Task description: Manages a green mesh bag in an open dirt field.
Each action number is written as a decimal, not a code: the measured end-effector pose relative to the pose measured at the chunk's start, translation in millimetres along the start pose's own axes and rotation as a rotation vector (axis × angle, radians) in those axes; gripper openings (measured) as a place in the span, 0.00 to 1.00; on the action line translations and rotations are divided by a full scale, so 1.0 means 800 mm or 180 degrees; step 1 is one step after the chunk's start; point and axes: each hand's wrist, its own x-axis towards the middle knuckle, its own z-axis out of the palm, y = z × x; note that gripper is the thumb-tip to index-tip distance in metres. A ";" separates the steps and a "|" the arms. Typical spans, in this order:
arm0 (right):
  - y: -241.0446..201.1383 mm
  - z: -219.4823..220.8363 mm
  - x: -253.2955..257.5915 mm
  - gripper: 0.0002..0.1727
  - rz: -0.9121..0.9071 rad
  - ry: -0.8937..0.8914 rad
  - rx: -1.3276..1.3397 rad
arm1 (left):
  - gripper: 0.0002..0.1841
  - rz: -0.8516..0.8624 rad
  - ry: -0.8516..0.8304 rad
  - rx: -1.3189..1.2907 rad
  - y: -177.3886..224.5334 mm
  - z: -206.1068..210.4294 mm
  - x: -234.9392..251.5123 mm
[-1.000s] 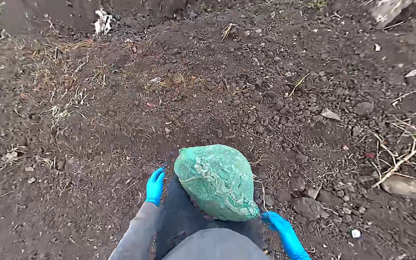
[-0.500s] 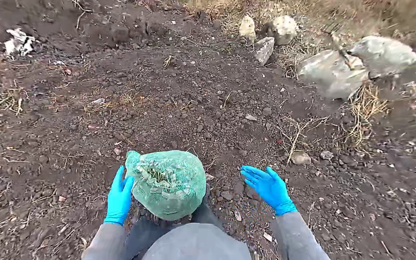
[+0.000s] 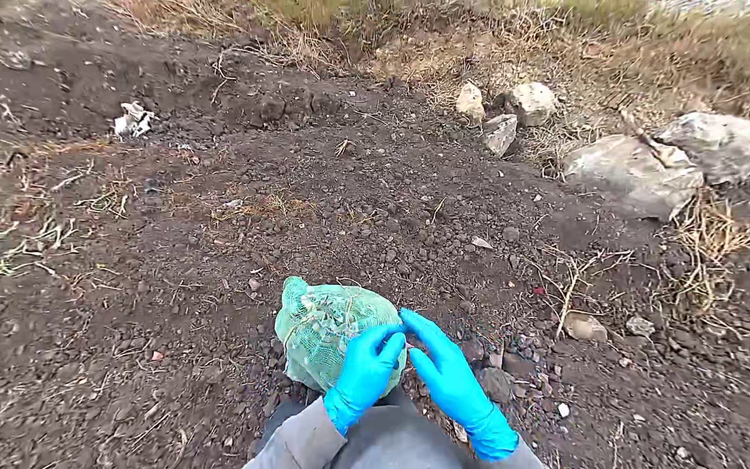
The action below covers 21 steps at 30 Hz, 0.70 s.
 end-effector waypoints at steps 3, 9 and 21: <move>-0.011 0.004 0.006 0.28 -0.0222 0.0118 -0.0805 | 0.15 -0.0028 0.0110 -0.0818 0.014 0.027 0.013; 0.008 -0.019 0.013 0.35 -0.0347 -0.0005 -0.1179 | 0.18 0.0099 0.0530 -0.1174 0.018 0.066 0.039; 0.044 -0.077 0.007 0.30 -0.0773 0.0365 -0.0986 | 0.14 0.0977 0.0827 -0.0257 0.027 0.107 0.049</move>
